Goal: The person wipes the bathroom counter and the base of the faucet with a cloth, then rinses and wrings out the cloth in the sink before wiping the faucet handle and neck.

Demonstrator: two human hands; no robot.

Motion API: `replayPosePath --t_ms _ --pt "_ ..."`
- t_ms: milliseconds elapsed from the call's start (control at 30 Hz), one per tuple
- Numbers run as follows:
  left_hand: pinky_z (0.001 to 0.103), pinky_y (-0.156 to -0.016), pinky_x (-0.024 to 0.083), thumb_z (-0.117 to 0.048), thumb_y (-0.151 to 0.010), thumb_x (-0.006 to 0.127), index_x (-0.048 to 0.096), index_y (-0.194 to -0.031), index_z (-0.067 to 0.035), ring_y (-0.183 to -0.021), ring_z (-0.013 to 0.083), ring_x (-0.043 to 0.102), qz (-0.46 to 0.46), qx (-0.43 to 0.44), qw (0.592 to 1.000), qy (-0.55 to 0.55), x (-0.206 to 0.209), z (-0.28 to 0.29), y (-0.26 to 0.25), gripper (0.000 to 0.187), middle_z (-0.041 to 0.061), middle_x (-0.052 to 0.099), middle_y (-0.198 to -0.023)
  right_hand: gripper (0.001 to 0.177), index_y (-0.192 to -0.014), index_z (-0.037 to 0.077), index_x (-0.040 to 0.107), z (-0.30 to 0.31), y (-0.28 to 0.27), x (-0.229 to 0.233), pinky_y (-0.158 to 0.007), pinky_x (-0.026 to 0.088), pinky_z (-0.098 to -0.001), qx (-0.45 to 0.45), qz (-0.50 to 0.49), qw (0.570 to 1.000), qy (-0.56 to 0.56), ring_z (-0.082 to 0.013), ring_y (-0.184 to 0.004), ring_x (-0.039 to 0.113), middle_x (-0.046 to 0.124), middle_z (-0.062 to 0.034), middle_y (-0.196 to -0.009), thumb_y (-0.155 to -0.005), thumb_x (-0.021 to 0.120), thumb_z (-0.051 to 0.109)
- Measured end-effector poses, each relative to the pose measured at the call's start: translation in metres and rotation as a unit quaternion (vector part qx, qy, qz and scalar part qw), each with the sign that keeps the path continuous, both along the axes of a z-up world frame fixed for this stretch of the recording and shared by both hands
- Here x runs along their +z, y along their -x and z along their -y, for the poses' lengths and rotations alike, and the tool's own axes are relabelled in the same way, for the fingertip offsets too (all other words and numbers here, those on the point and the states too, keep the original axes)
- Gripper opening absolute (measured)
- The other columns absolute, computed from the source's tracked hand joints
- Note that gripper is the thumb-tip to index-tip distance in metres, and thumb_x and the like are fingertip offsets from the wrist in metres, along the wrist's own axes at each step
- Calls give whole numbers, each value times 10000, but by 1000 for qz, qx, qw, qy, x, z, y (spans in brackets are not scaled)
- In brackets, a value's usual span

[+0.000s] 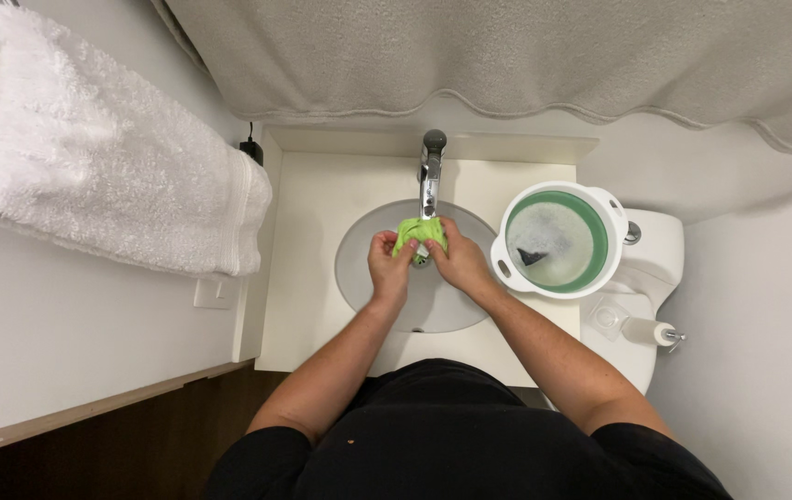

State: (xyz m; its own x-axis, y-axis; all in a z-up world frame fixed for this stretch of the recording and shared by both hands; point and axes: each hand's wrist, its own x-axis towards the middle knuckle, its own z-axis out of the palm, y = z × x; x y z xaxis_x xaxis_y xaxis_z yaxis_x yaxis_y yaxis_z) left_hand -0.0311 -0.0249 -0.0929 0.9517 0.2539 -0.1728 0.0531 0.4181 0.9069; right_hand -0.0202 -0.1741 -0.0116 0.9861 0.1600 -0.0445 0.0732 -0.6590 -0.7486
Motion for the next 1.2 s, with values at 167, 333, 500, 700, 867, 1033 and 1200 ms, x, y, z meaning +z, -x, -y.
replayPosePath --t_ms 167,333,500,700,867,1033,1200 --pt "444 -1122 438 -13 -795 741 490 -1415 -40 -1343 366 481 264 -121 891 -348 57 -18 22 669 153 499 -1449 437 -1400 137 417 5 -12 30 -438 475 -345 -112 -246 924 -272 -191 -584 607 656 -89 -778 -1023 496 343" --pt "585 -1178 282 -180 -698 821 527 -1406 -99 -1376 448 413 434 -122 660 -601 98 -36 -1 770 82 433 -1517 370 -1260 139 577 7 -9 38 -359 440 -306 -41 -408 829 -381 -150 -497 566 597 -37 -681 -1045 327 306" --pt "417 -888 576 -146 -840 791 627 -1368 -98 -998 276 671 523 -158 562 -621 109 -43 -29 555 70 652 -1070 374 -1005 128 538 8 -13 42 -310 370 -280 -2 -555 761 -336 -129 -441 514 561 -33 -631 -1049 257 370" --pt "372 -569 563 -195 -734 774 653 -939 -71 -696 241 704 399 -216 565 -689 124 -37 -45 268 81 674 -837 444 -967 33 614 15 -35 27 -308 368 -274 22 -478 817 -321 -119 -442 508 560 -33 -626 -1034 297 336" --pt "388 -506 553 -159 -778 743 646 -824 -69 -604 259 704 345 -227 572 -708 128 -39 -52 140 88 691 -757 276 -1039 45 618 24 -47 20 -367 403 -265 135 -464 803 -349 -111 -535 574 619 -38 -732 -922 519 274" --pt "412 -522 565 -132 -812 698 690 -821 -70 -629 278 721 331 -265 545 -723 119 -36 -53 64 96 712 -726 385 -869 -31 674 -7 -52 43 -446 485 -370 226 -308 918 107 -265 -541 614 668 -209 -747 -865 798 334" --pt "465 -643 588 -58 -820 640 728 -902 -50 -725 336 739 152 -310 585 -734 117 -33 -55 120 169 744 -787 190 -946 102 698 -25 -59 51 -667 569 -501 174 -16 948 267 -355 -775 715 733 -160 -831 -774 711 182"
